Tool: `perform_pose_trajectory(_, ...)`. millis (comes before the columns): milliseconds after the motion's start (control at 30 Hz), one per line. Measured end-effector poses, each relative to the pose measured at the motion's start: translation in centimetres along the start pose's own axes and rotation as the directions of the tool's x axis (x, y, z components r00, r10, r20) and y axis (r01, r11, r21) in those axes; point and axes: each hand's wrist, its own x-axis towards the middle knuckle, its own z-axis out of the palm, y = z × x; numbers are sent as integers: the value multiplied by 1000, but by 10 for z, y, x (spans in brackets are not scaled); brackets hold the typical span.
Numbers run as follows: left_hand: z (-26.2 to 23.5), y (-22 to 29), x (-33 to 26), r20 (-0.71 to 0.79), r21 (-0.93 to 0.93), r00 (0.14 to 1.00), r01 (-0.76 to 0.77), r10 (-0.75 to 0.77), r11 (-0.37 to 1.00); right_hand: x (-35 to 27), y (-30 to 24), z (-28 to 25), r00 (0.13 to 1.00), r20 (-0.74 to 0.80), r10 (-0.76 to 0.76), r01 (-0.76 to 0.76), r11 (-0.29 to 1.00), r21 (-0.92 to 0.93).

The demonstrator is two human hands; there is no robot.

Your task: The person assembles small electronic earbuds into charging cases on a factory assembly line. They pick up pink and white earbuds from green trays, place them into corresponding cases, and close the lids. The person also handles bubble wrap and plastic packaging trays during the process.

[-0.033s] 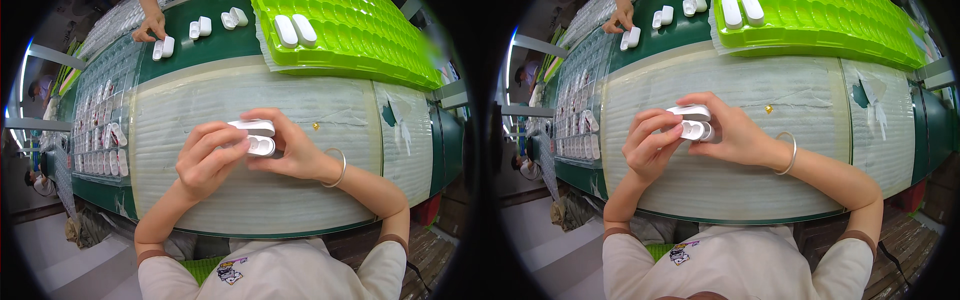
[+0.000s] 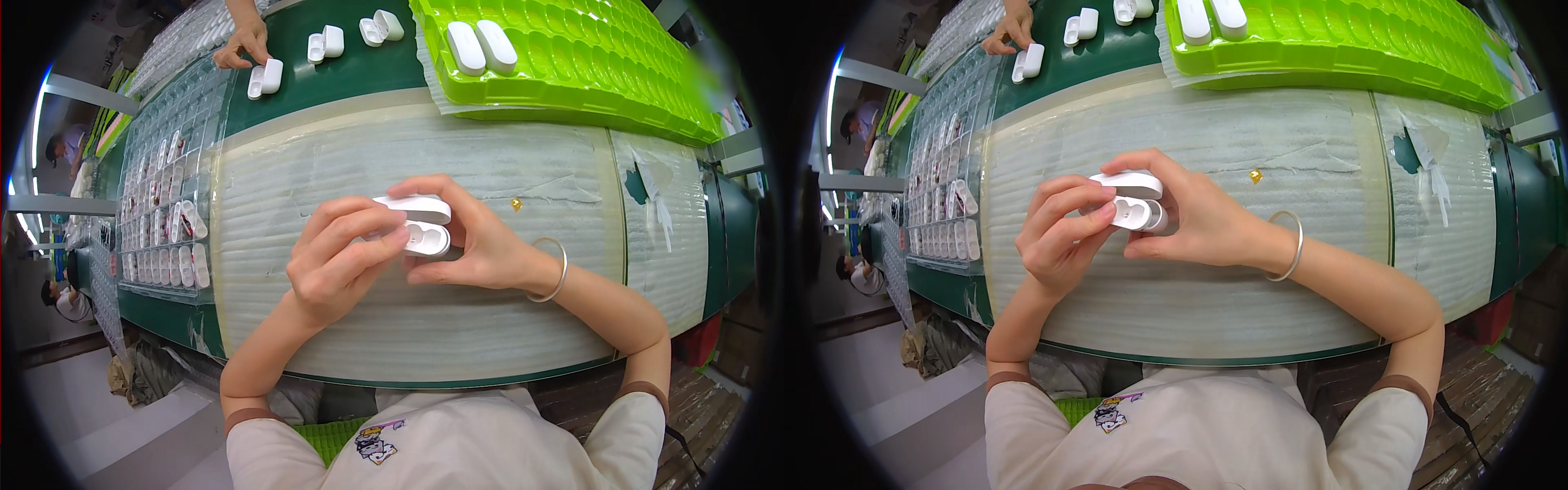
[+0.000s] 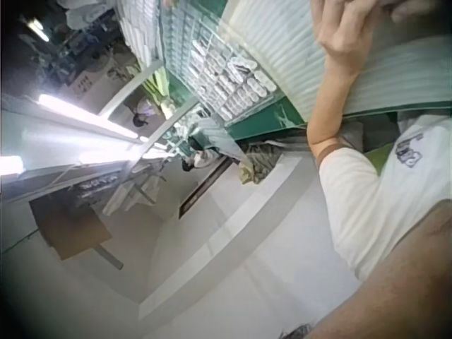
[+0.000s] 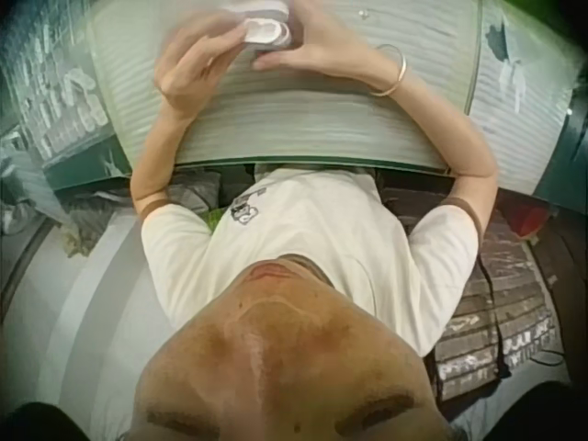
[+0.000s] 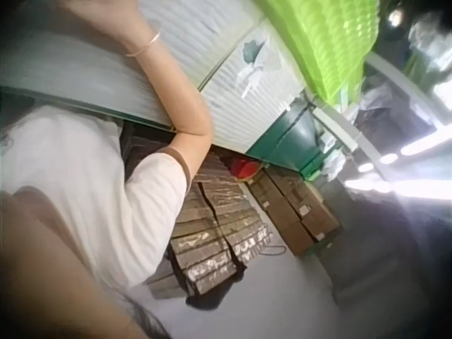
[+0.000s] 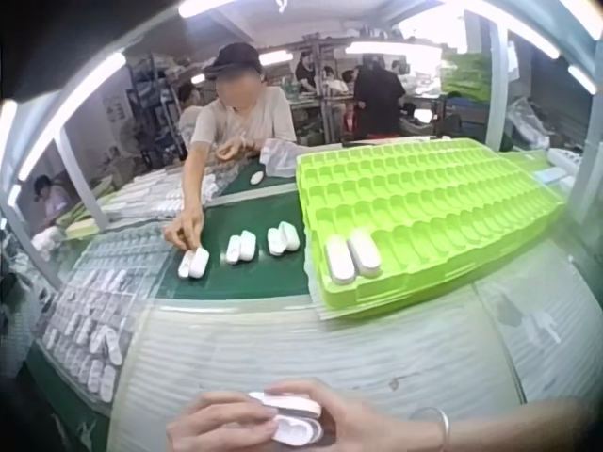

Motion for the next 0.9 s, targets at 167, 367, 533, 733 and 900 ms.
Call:
perform_pose_trajectory(167,2,-2,-2,40,-227,999,-1,11,974,3,2,-9,956,282,75,-121,982,148)
perform_pose_trajectory(367,6,-1,-5,27,-269,999,-35,44,963,1,10,-5,966,204,-158,185,975,-122)
perform_pose_trajectory(533,3,-3,-3,52,-258,991,-107,125,960,-2,8,-3,975,213,-63,109,971,-212)
perform_pose_trajectory(733,2,-7,-3,103,-243,978,-155,184,958,-2,17,-1,965,197,-175,206,967,-148)
perform_pose_trajectory(900,0,-3,-4,138,-231,972,-155,190,961,-2,20,0,947,144,-288,311,933,-180)
